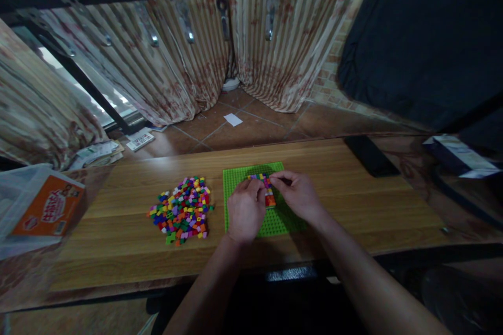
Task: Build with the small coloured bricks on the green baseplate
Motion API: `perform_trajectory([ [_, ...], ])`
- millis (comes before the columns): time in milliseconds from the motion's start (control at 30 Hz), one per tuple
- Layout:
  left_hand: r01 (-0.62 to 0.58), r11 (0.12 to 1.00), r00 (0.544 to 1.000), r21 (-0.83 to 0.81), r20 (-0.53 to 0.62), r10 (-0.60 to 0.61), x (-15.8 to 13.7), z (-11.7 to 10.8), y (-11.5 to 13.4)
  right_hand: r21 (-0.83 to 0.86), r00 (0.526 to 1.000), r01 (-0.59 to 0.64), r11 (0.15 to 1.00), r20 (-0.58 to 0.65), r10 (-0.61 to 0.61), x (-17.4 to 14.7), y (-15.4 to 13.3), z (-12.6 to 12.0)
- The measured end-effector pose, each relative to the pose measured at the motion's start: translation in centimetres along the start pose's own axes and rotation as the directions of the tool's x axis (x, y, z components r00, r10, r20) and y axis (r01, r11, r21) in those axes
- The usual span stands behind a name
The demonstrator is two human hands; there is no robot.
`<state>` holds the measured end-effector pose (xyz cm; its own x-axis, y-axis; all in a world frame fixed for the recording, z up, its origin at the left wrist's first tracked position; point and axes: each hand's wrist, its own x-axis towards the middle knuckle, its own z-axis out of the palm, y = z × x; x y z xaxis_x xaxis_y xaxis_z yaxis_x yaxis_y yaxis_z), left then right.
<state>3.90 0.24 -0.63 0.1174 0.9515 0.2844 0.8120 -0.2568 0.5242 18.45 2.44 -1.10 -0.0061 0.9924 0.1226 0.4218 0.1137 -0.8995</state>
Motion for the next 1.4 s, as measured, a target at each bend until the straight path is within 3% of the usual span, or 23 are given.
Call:
perform_trajectory([
  [267,-0.004,1.0,1.0,-0.005,-0.006,0.004,0.0,0.1,-0.4,-0.013,1.0,-0.008,1.0,-0.004,0.008,0.0,-0.3,-0.1],
  [567,0.089,0.995,0.996,-0.048,0.009,-0.089,0.0,0.3,-0.2,0.142,0.993,-0.096,0.985,-0.05,0.104,0.3,0.9,1.4],
  [1400,0.076,0.995,0.997,-0.057,0.026,-0.074,0.3,0.5,-0.2,0.002,0.966,-0.235,0.972,-0.113,0.234,1.1,0.4,2.0],
])
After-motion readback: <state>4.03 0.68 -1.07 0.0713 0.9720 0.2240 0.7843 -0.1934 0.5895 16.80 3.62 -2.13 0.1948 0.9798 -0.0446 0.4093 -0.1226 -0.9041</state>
